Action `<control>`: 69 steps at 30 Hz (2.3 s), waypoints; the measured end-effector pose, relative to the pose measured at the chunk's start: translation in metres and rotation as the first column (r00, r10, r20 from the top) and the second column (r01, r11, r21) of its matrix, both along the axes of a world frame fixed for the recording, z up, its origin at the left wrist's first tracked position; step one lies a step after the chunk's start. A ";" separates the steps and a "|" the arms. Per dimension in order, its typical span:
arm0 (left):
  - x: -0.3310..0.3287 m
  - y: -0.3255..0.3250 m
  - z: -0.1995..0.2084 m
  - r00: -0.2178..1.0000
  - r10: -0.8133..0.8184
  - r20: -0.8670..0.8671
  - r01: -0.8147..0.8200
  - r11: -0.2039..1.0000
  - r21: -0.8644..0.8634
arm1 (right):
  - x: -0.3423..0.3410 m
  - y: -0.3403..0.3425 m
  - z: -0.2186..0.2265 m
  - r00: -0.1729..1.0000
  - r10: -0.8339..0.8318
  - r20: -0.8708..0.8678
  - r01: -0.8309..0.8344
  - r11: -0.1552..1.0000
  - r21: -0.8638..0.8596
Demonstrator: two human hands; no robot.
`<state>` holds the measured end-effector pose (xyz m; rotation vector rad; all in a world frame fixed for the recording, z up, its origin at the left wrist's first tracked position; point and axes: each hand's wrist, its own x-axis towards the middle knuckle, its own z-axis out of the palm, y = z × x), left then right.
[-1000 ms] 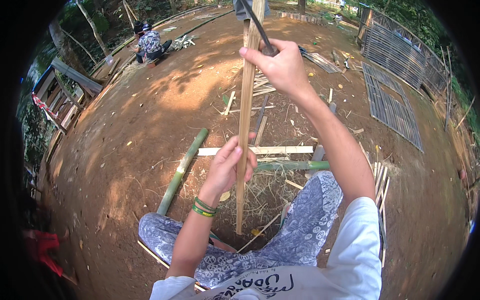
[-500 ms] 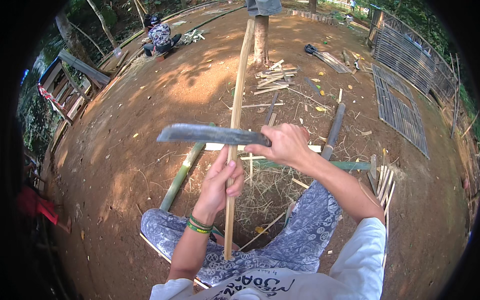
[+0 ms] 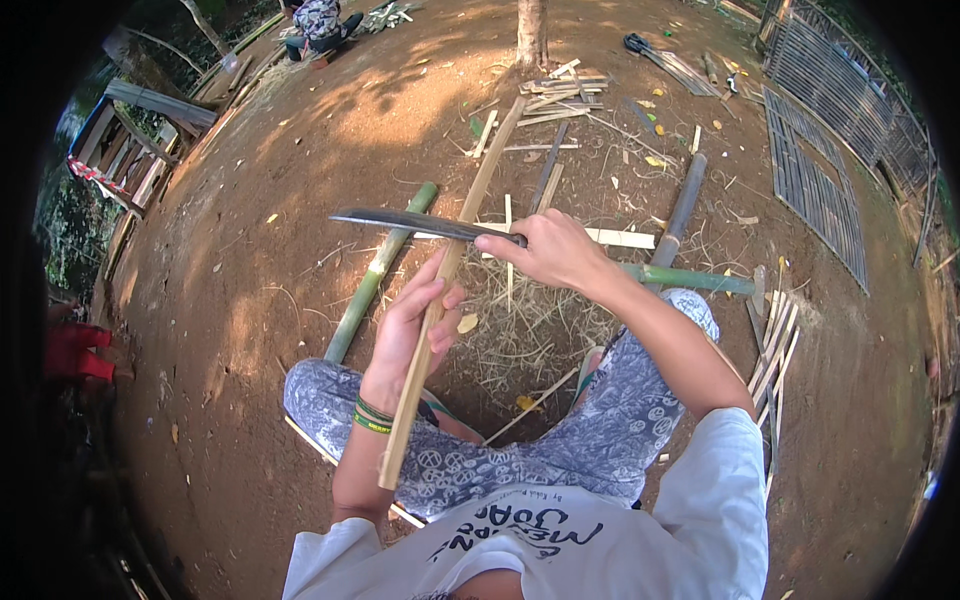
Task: The person sits on the ground and uses a large machete to shave and smooth a long, thin strip of bamboo. They hold the bamboo strip vertically with one hand and repeatedly strike it with the blade to remove the outer layer and refine the shape.
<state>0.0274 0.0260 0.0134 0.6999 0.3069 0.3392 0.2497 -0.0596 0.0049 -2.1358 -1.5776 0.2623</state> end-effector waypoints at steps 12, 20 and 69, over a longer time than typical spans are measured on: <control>-0.088 0.008 -0.066 0.926 -0.036 -0.375 0.035 0.999 -0.009 | -0.153 -0.053 -0.124 0.619 -0.271 -0.737 0.061 0.952 -0.299; -0.078 -0.032 -0.025 0.754 0.657 0.003 -0.548 0.626 0.554 | -0.170 -0.072 -0.165 0.480 -0.371 -0.795 0.182 0.929 -0.324; -0.068 -0.081 0.001 0.609 0.506 0.611 -0.792 0.347 0.502 | -0.180 -0.092 -0.067 0.593 0.155 -0.790 -0.043 0.986 0.161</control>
